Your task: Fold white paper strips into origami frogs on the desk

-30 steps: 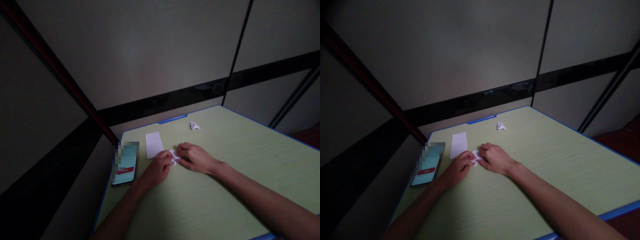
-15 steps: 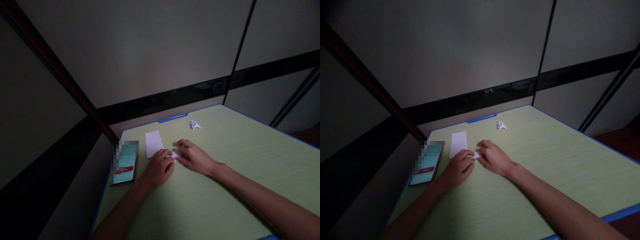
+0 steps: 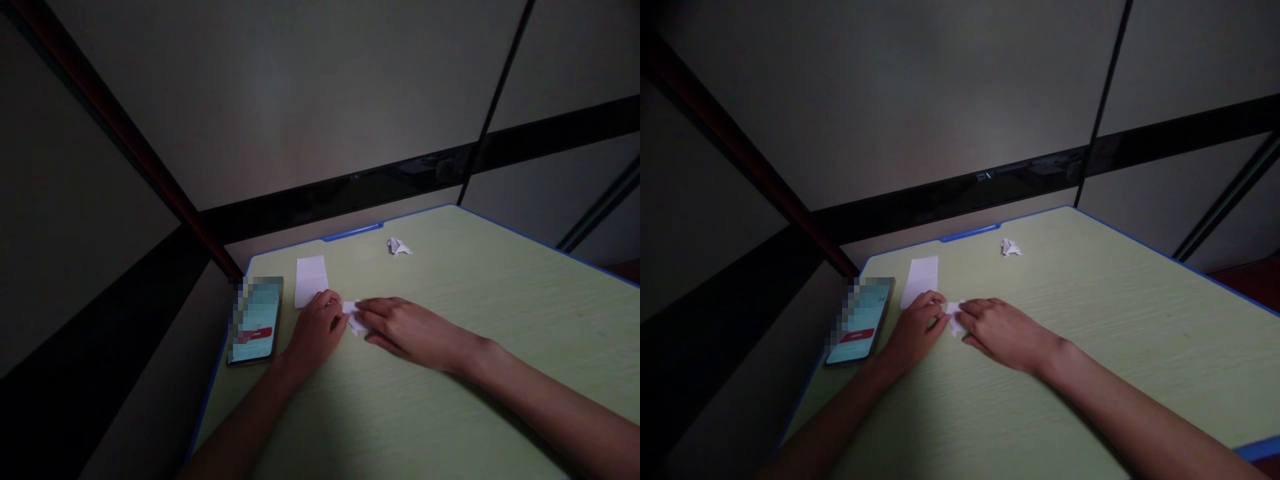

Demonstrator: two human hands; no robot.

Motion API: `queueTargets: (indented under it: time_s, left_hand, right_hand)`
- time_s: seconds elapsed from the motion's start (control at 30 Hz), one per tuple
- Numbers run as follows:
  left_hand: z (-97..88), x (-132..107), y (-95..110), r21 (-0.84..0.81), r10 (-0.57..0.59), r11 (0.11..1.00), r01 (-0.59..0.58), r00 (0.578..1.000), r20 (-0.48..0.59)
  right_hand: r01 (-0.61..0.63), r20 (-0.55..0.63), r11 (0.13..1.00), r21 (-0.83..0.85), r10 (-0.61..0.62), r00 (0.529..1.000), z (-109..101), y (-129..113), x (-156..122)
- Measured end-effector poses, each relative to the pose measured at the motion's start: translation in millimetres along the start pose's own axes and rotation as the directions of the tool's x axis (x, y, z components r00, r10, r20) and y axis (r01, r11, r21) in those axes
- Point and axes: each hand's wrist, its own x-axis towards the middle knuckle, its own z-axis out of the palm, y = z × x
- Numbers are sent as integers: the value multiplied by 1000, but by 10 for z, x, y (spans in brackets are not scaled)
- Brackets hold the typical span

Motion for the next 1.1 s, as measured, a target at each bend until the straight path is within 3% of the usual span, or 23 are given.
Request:
queueTargets:
  time_s: [0.37,0.67,0.87,1.1]
  left_hand:
    - [57,15,-8,-88,-31,996,31,1000,2]
    - [82,24,-8,-133,-62,989,63,998,12]
    - [95,52,-7,-181,-130,976,122,991,-38]
    - [40,70,5,-199,-266,944,262,964,10]
  right_hand:
    - [21,84,998,-53,-17,996,-25,-8,-56]
    - [-33,2,977,-212,34,999,100,-142,-36]
    - [48,11,991,-126,-47,999,101,-112,-65]
    - [84,48,992,-94,-80,996,46,-122,-91]
